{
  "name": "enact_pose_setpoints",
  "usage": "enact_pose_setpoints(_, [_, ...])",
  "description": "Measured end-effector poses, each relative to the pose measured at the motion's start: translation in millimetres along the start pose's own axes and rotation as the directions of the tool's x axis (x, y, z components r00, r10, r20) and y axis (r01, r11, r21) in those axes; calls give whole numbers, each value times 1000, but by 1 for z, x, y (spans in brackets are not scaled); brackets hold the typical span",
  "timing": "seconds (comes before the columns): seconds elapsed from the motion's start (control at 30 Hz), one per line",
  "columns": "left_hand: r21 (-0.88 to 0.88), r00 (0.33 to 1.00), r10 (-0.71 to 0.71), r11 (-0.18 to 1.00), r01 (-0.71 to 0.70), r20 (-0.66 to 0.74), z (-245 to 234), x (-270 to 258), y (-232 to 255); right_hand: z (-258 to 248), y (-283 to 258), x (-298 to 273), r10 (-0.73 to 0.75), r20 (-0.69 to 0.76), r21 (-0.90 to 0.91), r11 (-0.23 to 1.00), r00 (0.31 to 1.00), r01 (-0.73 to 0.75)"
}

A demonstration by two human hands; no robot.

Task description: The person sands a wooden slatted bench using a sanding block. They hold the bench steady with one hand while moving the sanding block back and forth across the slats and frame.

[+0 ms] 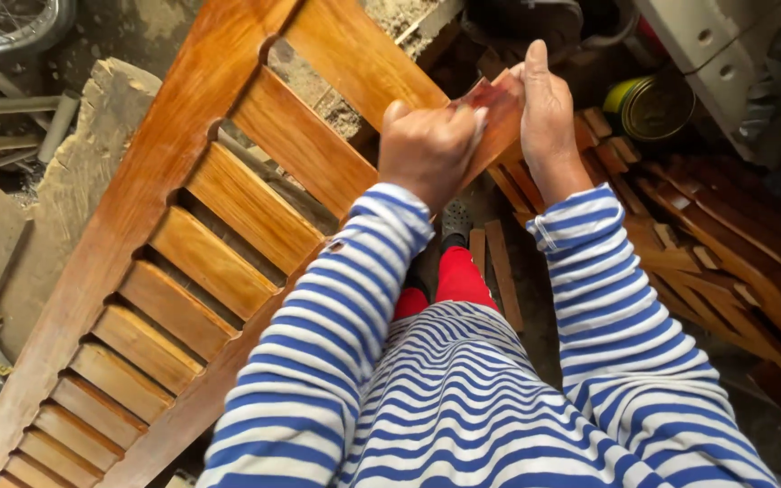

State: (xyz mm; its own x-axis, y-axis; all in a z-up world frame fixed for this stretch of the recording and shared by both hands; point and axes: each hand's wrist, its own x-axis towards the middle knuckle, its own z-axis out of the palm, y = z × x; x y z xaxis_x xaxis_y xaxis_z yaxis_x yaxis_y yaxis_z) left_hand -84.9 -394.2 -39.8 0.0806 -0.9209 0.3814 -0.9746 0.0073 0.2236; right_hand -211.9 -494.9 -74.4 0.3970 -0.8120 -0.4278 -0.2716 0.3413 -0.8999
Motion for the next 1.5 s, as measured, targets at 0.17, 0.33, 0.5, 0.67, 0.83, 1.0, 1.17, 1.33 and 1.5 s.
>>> enact_pose_setpoints(0.17, [-7, 996, -79, 997, 79, -36, 30, 20, 4, 4, -26, -10, 312, 29, 345, 889, 950, -302])
enact_pose_setpoints(0.33, [10, 993, -23, 1000, 22, 114, -40, -52, -3, -13, 10, -20, 391, 37, 381, 845, 920, -375])
enact_pose_setpoints(0.5, [47, 989, 89, 994, -95, 117, -35, -81, -11, -39, 85, -43, 375, 22, 267, 891, 927, -367])
enact_pose_setpoints(0.67, [-80, 979, 119, 988, -134, -166, 40, 1, 9, -36, 130, -65, 393, -19, 278, 885, 919, -373])
enact_pose_setpoints(0.83, [16, 972, 39, 999, -36, -232, 57, 40, 24, -31, 126, -80, 384, -9, 211, 903, 923, -374])
enact_pose_setpoints(1.0, [-93, 991, -26, 996, 14, -130, 11, -28, -8, -34, 132, -91, 396, -21, 213, 899, 918, -383])
enact_pose_setpoints(1.17, [87, 979, -75, 994, 59, 188, -77, -123, -49, -28, 152, -95, 438, 15, 235, 872, 899, -429])
enact_pose_setpoints(1.33, [33, 998, -16, 999, 15, 58, -30, -73, -43, -26, 149, -97, 417, 27, 237, 880, 909, -411])
enact_pose_setpoints(1.5, [29, 996, 36, 999, -34, -84, 44, 36, -7, -45, 141, -106, 470, -27, 273, 853, 882, -446])
